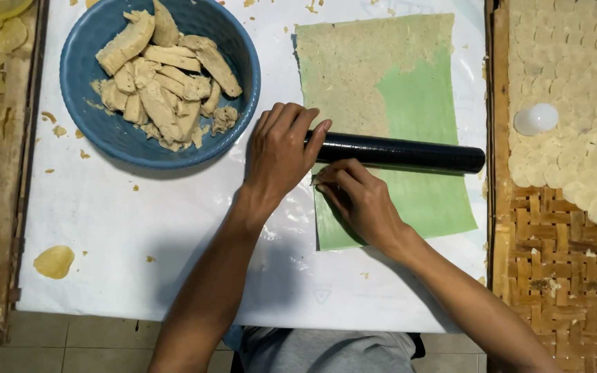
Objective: Rolling out pieces of dough on a green rolling mat using a black rolling pin to create thin discs.
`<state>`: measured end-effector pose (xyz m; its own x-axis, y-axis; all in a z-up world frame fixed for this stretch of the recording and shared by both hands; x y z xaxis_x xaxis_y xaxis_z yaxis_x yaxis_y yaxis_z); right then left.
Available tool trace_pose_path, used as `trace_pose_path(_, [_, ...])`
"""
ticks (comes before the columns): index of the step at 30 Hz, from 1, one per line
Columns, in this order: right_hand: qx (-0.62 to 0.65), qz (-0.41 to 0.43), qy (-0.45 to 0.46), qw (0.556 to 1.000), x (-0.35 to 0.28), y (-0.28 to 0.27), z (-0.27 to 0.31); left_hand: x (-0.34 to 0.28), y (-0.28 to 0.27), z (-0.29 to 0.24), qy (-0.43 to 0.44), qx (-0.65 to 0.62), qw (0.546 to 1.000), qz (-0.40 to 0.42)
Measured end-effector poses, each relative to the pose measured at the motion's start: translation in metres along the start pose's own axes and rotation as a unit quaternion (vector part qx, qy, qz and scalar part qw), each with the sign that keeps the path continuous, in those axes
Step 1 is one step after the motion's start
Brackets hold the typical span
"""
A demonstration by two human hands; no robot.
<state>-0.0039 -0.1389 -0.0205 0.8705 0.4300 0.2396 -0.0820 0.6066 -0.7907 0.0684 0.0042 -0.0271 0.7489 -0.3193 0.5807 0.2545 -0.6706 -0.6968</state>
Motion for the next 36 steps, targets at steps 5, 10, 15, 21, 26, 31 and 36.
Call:
trace_pose_path(5, [-0.119,0.014,-0.043,0.992,-0.008,0.007,0.001,-0.003,0.008,0.006,0.005,-0.002,1.0,-0.005])
trace_pose_path(10, [-0.228,0.032,-0.097,0.968,-0.018,0.016,0.004,-0.001,0.004,0.001,0.003,-0.007,1.0,0.0])
trace_pose_path(15, [-0.258,0.059,-0.094,0.96,-0.017,0.005,0.016,-0.002,0.002,0.0,0.021,0.0,1.0,0.013])
trace_pose_path(21, [-0.09,0.024,-0.009,0.996,-0.006,-0.004,-0.003,-0.001,-0.002,-0.004,0.037,-0.023,0.998,0.036])
trace_pose_path(26, [-0.161,-0.027,-0.031,0.986,0.0,0.001,0.001,-0.001,-0.002,-0.003,0.035,-0.026,0.998,0.043])
trace_pose_path(31, [-0.221,0.0,-0.042,0.974,-0.003,0.008,0.004,-0.001,-0.004,-0.003,0.031,-0.025,0.998,0.051])
trace_pose_path(36, [-0.193,0.07,0.001,0.979,-0.009,0.001,0.009,0.0,-0.007,-0.008,0.035,-0.033,0.997,0.068])
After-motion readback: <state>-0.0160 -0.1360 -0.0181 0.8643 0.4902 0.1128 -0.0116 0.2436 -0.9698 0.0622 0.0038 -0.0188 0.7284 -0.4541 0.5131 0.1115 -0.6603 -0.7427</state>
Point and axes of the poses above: each hand's wrist, its own x-axis towards the middle knuckle, its own y-axis out of the palm, z = x × y, the point moved 5 cm from there along x, towards the middle knuckle, and after that the axes turned 7 degrees about z, right-handed, at the moved point
